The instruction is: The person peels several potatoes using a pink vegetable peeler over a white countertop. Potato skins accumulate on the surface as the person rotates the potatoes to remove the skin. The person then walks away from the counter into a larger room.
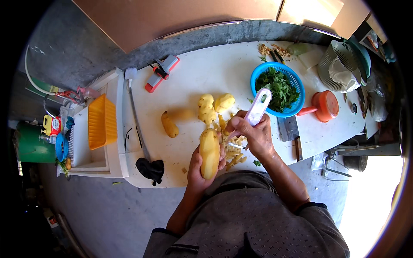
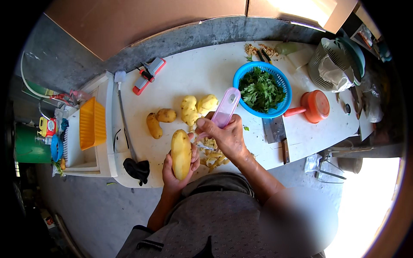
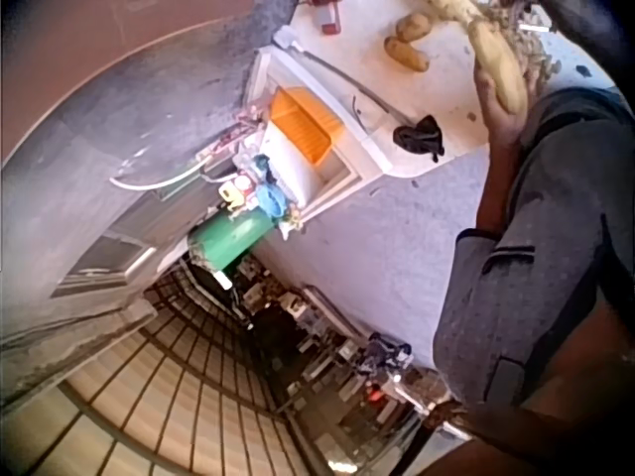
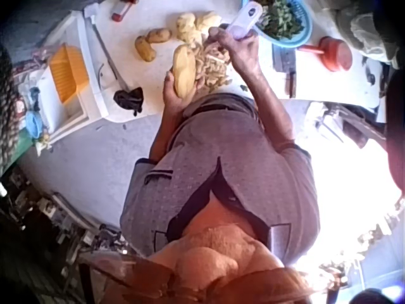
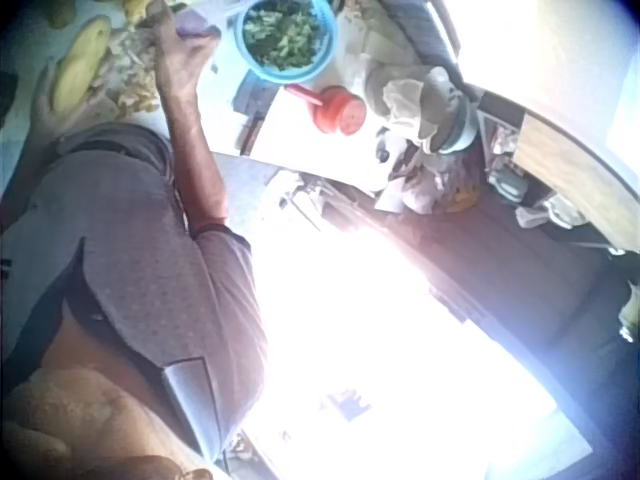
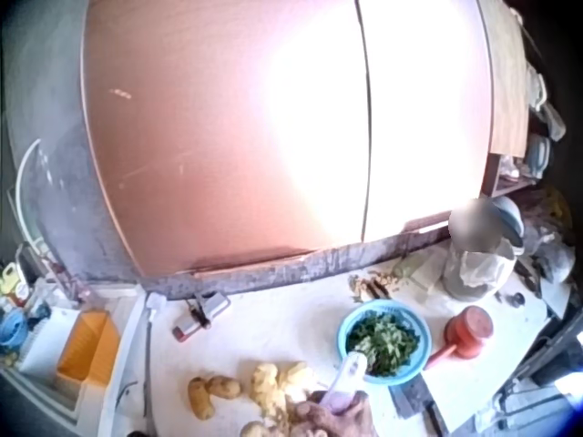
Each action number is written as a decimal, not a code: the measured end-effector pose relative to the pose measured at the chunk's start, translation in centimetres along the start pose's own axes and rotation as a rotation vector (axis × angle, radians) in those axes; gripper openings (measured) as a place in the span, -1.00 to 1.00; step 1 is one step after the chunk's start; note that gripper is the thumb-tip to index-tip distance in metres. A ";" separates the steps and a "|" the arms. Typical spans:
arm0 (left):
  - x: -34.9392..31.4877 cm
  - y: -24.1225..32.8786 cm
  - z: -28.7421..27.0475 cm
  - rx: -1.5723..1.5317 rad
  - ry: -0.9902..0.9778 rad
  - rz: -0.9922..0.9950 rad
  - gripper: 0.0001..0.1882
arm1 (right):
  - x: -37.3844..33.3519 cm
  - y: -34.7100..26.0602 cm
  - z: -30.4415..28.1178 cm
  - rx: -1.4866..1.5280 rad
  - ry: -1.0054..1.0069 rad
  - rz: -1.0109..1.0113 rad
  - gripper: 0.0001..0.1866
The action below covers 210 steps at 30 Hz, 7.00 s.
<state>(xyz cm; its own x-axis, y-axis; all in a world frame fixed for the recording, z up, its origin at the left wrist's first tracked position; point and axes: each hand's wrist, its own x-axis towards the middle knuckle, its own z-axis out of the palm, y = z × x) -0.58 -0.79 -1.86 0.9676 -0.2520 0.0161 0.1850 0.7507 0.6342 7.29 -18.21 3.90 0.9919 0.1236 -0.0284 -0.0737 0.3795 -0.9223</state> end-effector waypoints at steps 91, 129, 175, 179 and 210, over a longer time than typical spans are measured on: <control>-0.5 2.8 2.8 0.005 -0.101 -0.222 0.27 | 2.0 -0.1 -1.2 0.030 0.105 0.027 -0.75; 1.8 0.6 0.7 -0.218 0.264 -0.042 -0.45 | -1.3 -1.3 0.9 -0.182 -0.209 0.051 -0.81; 0.4 0.8 2.8 -0.156 -0.078 -0.313 -0.20 | 1.7 0.1 2.5 -0.053 0.050 0.136 -0.64; -0.1 0.9 3.0 -0.107 -0.120 -0.363 -0.03 | 2.6 0.3 1.1 -0.026 0.077 0.191 -0.65; 1.3 0.8 1.6 0.053 0.093 -0.030 -0.03 | -0.7 -1.2 -4.4 -0.880 -0.070 -0.004 -0.79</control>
<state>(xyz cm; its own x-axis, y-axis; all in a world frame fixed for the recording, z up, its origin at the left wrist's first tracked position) 0.57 -1.48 -0.05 0.9740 -0.2140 -0.0739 0.2071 0.7100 0.6731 7.11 -22.81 3.35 0.9814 0.1902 -0.0275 0.0644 -0.4604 -0.8854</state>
